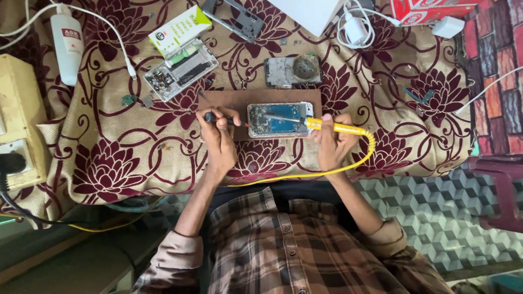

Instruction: The person uses a soldering iron and a screwdriver to work on a smartphone motherboard. They repeatedly apply heat to various points on the circuit board while holding the board steady.

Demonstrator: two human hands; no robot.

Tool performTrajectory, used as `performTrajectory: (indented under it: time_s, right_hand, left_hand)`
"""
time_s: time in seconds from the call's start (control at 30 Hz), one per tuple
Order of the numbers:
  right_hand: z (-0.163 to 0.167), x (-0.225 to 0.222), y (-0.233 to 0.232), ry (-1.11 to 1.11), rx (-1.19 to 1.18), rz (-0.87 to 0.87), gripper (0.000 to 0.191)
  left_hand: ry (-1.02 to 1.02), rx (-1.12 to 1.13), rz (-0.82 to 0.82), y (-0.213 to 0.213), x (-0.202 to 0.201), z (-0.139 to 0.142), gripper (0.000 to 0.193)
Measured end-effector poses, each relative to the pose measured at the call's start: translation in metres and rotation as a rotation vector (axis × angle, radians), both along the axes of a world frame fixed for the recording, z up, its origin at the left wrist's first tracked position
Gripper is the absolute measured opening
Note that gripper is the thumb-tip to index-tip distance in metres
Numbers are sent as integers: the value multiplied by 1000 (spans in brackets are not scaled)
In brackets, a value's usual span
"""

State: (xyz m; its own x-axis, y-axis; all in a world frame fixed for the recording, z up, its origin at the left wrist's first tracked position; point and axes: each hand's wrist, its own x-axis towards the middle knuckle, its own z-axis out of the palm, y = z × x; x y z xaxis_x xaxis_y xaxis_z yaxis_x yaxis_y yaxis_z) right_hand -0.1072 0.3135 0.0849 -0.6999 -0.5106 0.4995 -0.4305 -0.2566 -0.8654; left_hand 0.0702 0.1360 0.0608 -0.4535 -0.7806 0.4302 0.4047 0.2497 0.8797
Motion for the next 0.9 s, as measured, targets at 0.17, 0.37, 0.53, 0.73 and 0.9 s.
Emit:
performTrajectory:
  time_s: [0.17, 0.37, 0.53, 0.73, 0.9]
  right_hand:
    - [41, 2, -18, 273, 239, -179, 31]
    - [74, 10, -40, 415, 277, -117, 33]
    - [81, 11, -39, 187, 299, -28, 29]
    - [64, 4, -20, 204, 341, -53, 16]
    - [33, 10, -2, -24, 194, -32, 20]
  left_hand:
    - [-31, -18, 13, 0, 3, 3, 18]
    - [-44, -45, 23, 1, 5, 7, 17]
    - [-55, -36, 23, 2, 5, 8, 18]
    - [-43, -37, 9, 4, 8, 8, 17]
    - [-20, -34, -16, 3, 6, 7, 16]
